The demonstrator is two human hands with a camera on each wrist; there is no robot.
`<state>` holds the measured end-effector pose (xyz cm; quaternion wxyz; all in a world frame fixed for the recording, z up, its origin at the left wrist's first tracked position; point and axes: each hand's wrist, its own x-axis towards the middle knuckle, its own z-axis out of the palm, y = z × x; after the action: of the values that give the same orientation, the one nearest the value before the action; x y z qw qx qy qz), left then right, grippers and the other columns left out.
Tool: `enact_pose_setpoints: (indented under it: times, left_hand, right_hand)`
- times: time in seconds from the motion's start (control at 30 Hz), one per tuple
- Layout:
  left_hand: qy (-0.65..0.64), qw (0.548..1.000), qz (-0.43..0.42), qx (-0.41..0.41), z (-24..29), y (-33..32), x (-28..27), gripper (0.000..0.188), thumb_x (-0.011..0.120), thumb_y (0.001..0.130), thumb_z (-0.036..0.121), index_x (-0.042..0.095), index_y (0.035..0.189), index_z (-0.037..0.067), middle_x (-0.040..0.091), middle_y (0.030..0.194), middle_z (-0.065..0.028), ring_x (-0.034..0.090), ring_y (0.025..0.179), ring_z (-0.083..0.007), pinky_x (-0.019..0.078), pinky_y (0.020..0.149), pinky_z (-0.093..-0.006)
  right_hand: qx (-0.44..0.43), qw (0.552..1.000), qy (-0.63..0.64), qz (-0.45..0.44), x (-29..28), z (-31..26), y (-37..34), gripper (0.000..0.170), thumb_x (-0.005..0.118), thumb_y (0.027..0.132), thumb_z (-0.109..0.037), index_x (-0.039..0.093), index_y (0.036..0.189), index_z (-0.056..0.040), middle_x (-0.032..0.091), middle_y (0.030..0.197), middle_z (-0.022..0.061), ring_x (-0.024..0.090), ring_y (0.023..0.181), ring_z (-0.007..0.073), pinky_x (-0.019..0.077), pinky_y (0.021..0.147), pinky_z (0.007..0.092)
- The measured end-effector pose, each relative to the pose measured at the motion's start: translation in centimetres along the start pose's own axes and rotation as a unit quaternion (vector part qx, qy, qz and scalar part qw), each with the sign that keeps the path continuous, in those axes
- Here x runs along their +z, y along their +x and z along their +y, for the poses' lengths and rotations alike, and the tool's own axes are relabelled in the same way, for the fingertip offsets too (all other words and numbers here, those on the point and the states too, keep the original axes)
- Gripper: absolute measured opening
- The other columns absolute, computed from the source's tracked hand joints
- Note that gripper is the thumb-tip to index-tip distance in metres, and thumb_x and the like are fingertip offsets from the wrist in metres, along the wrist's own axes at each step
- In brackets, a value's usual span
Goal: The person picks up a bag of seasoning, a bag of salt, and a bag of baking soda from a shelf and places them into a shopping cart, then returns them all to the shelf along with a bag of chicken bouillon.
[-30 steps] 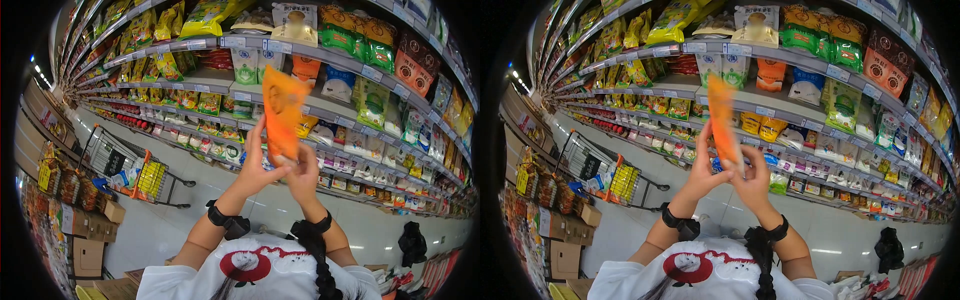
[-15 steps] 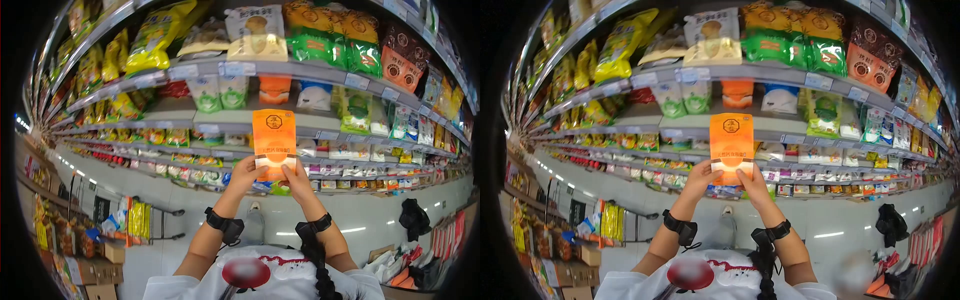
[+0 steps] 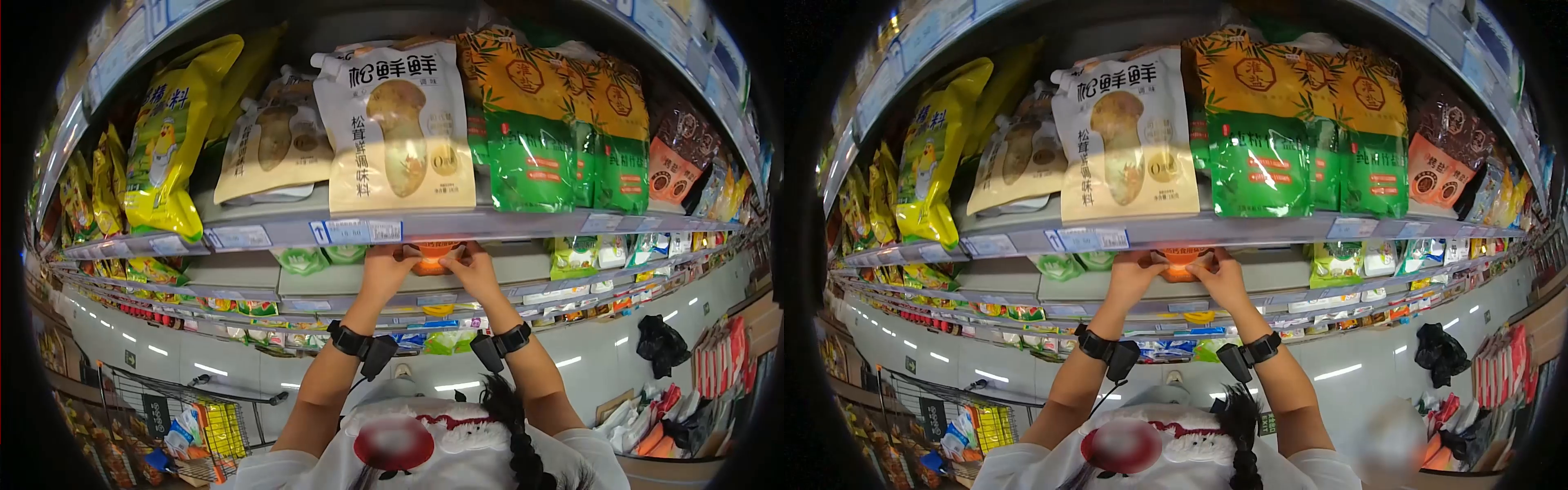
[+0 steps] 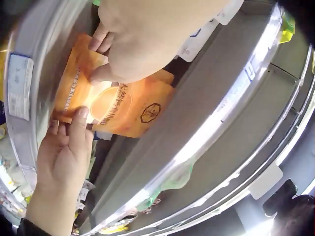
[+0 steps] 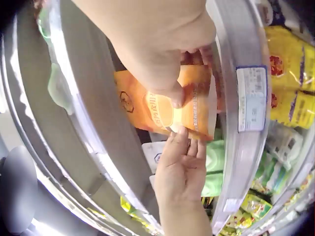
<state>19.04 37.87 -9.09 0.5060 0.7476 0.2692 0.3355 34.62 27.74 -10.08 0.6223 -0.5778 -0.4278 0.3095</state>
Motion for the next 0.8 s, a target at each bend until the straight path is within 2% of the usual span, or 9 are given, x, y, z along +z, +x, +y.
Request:
enact_pose_setpoints:
  times: [0.07,0.1,0.2,0.27,0.43,0.57,0.63,0.73,0.8]
  left_hand:
    - [-0.08,0.996,0.035,0.034,-1.6,1.0,0.3,0.032,0.061,0.07,-0.005,0.053,0.101,-0.004,0.059,0.089,-0.0115,0.059,0.076,-0.015,0.0498,0.063,-0.0241]
    - [-0.08,0.996,0.03,0.032,-2.0,1.3,0.3,0.032,0.061,0.07,-0.005,0.053,0.101,-0.004,0.059,0.089,-0.0115,0.059,0.076,-0.015,0.0498,0.063,-0.0241]
    - [0.193,0.967,0.078,0.145,-2.6,2.2,0.1,0.037,0.069,0.069,0.011,0.054,0.102,0.001,0.058,0.097,-0.011,0.056,0.087,-0.0212,0.0456,0.075,-0.0316]
    - [0.192,0.973,0.067,0.111,-2.6,2.4,0.1,0.04,0.071,0.069,0.018,0.055,0.102,0.003,0.058,0.098,-0.0108,0.055,0.091,-0.0234,0.0423,0.079,-0.034]
    - [0.306,0.928,0.078,0.199,-2.3,2.7,-0.1,0.038,0.069,0.069,0.015,0.055,0.101,0.002,0.058,0.096,-0.0128,0.055,0.091,-0.0257,0.0427,0.078,-0.0344]
    - [0.222,0.952,0.089,0.192,-1.9,2.5,0.2,0.034,0.067,0.068,0.011,0.055,0.098,0.001,0.06,0.091,-0.0132,0.058,0.084,-0.0266,0.0452,0.075,-0.0349]
    - [0.109,0.993,0.025,0.024,-1.8,2.0,0.1,0.036,0.067,0.066,0.01,0.053,0.098,0.001,0.061,0.085,-0.0134,0.06,0.076,-0.0262,0.0481,0.07,-0.0333]
    - [0.227,0.964,0.086,0.11,-0.9,0.1,-0.2,0.041,0.067,0.066,0.011,0.05,0.102,0.002,0.061,0.081,-0.0129,0.061,0.071,-0.0246,0.0495,0.068,-0.03]
    - [0.187,0.97,0.099,0.122,0.9,-1.7,-0.1,0.046,0.067,0.066,0.013,0.048,0.107,0.002,0.06,0.079,-0.0111,0.06,0.07,-0.0229,0.0488,0.065,-0.0292]
  right_hand:
    - [-0.01,0.994,-0.104,0.009,-0.3,0.8,0.6,0.03,0.066,0.069,-0.004,0.054,0.096,0.0018,0.06,0.083,0.0073,0.058,0.068,0.0124,0.047,0.063,0.0255]
    - [-0.026,0.997,-0.074,0.022,0.0,1.2,0.9,0.028,0.066,0.068,-0.002,0.055,0.093,0.0014,0.059,0.081,0.0072,0.057,0.067,0.0127,0.0465,0.062,0.0258]
    - [-0.101,0.993,-0.028,0.048,0.5,1.4,1.5,0.025,0.065,0.068,0.0,0.056,0.091,0.0009,0.058,0.079,0.0078,0.055,0.067,0.0127,0.046,0.061,0.0261]
    - [-0.116,0.989,-0.075,0.061,0.4,0.8,1.5,0.026,0.064,0.067,0.0,0.056,0.091,0.0011,0.058,0.079,0.0081,0.055,0.068,0.0125,0.046,0.061,0.0258]
    - [-0.11,0.985,-0.112,0.071,0.3,0.8,1.6,0.028,0.064,0.065,0.001,0.055,0.092,0.0007,0.059,0.079,0.0078,0.057,0.069,0.0138,0.0466,0.061,0.0272]
    - [-0.075,0.987,-0.138,0.046,-0.1,1.0,1.4,0.032,0.066,0.065,-0.004,0.054,0.093,0.0004,0.06,0.077,0.0114,0.06,0.067,0.0209,0.0473,0.06,0.0298]
    - [-0.079,0.978,-0.192,0.029,-0.3,0.5,0.9,0.035,0.067,0.065,-0.007,0.053,0.095,0.0005,0.06,0.076,0.0128,0.061,0.065,0.0248,0.0475,0.059,0.0312]
    - [-0.114,0.953,-0.271,0.071,-0.5,-0.1,-0.2,0.039,0.068,0.065,-0.012,0.051,0.099,-0.0004,0.06,0.082,0.0155,0.058,0.071,0.031,0.0465,0.064,0.0347]
    - [-0.15,0.917,-0.347,0.124,-0.8,-0.9,-2.0,0.04,0.066,0.066,-0.013,0.05,0.101,-0.0035,0.057,0.089,0.0148,0.053,0.083,0.0346,0.0423,0.073,0.0385]
